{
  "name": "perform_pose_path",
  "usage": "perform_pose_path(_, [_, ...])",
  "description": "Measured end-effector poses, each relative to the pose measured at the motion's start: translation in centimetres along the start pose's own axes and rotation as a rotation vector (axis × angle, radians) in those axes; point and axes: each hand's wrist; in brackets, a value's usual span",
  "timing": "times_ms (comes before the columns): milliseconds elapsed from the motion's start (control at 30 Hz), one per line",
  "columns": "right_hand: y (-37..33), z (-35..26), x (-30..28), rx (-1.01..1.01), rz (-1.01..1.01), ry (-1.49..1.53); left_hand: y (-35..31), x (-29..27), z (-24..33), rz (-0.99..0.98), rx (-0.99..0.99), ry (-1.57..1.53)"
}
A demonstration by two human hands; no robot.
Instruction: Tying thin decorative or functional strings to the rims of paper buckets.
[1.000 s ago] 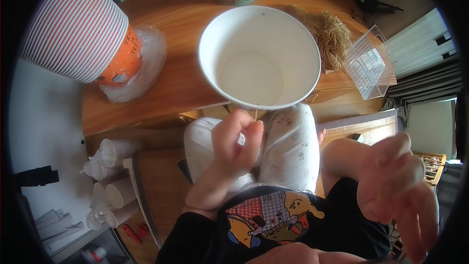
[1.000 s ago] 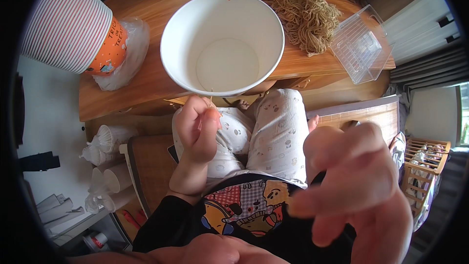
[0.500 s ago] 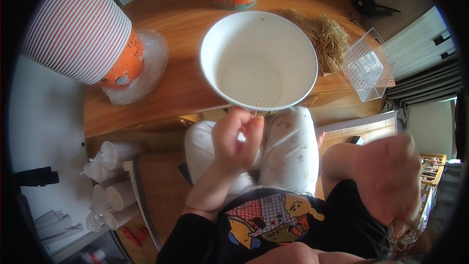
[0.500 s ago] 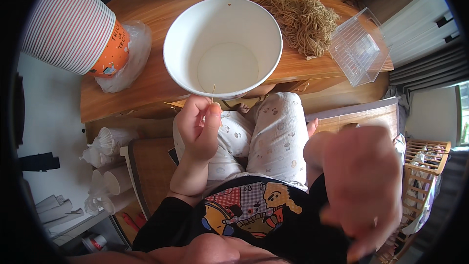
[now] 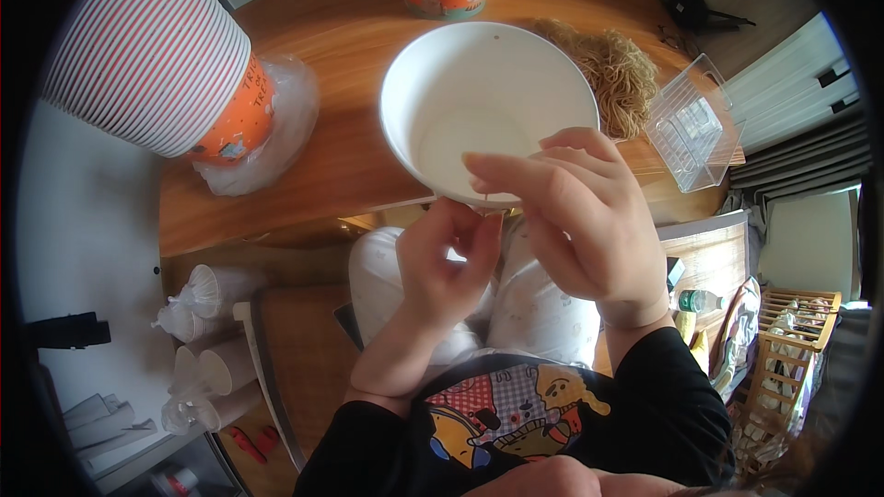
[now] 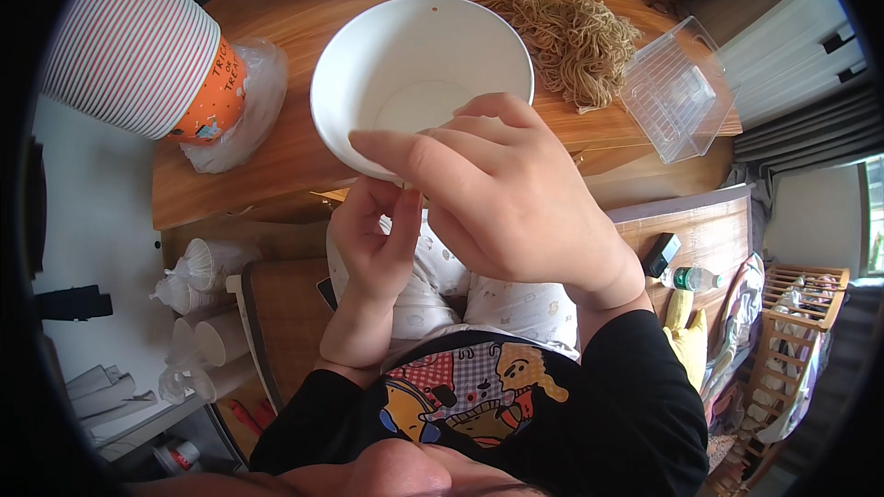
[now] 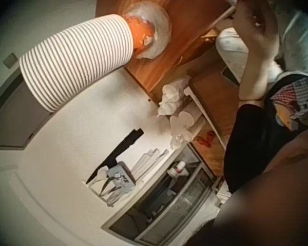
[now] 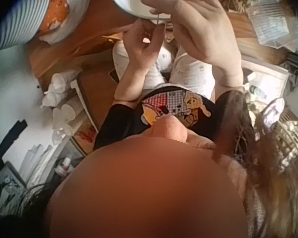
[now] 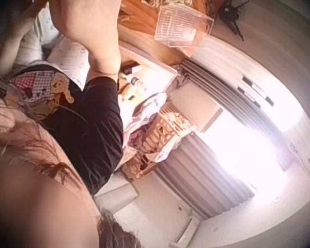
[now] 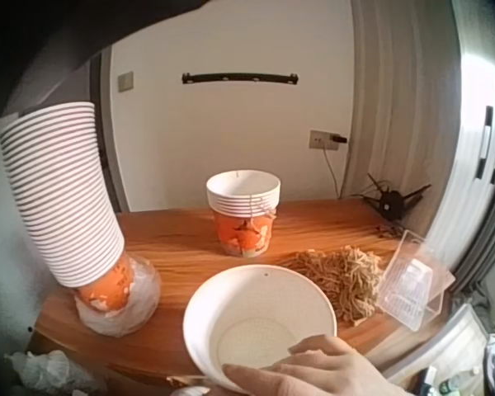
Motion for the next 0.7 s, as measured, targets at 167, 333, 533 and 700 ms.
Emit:
perform_pose_path(167, [-0.4,0.4,1.0,-0.04,-0.014,-0.017,0.2,-0.1,0.4,-0.005,0.016,0.031])
perform_pose_path(333, [-0.5,0.3,1.0,-0.011,0.001,0.011,0.2,0.1,0.2,0.004,0.042,0.056])
perform_pose_path(533, [-0.7,0.1,0.2,0.004,-0.019,-0.001,-0.3,0.2,-0.3,0.017,0.087,0.09])
perform_pose_path(700, [-3.2,0.7,1.1,-0.176,0.317,0.003,-1.7,-0.4,-1.6,0.128,0.188,-0.079])
Point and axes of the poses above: each hand's wrist, its own y-axis towards the middle knuckle, its own x-axis out of the palm, z = x × y, and after that the axes turned 11 degrees about z, right-handed
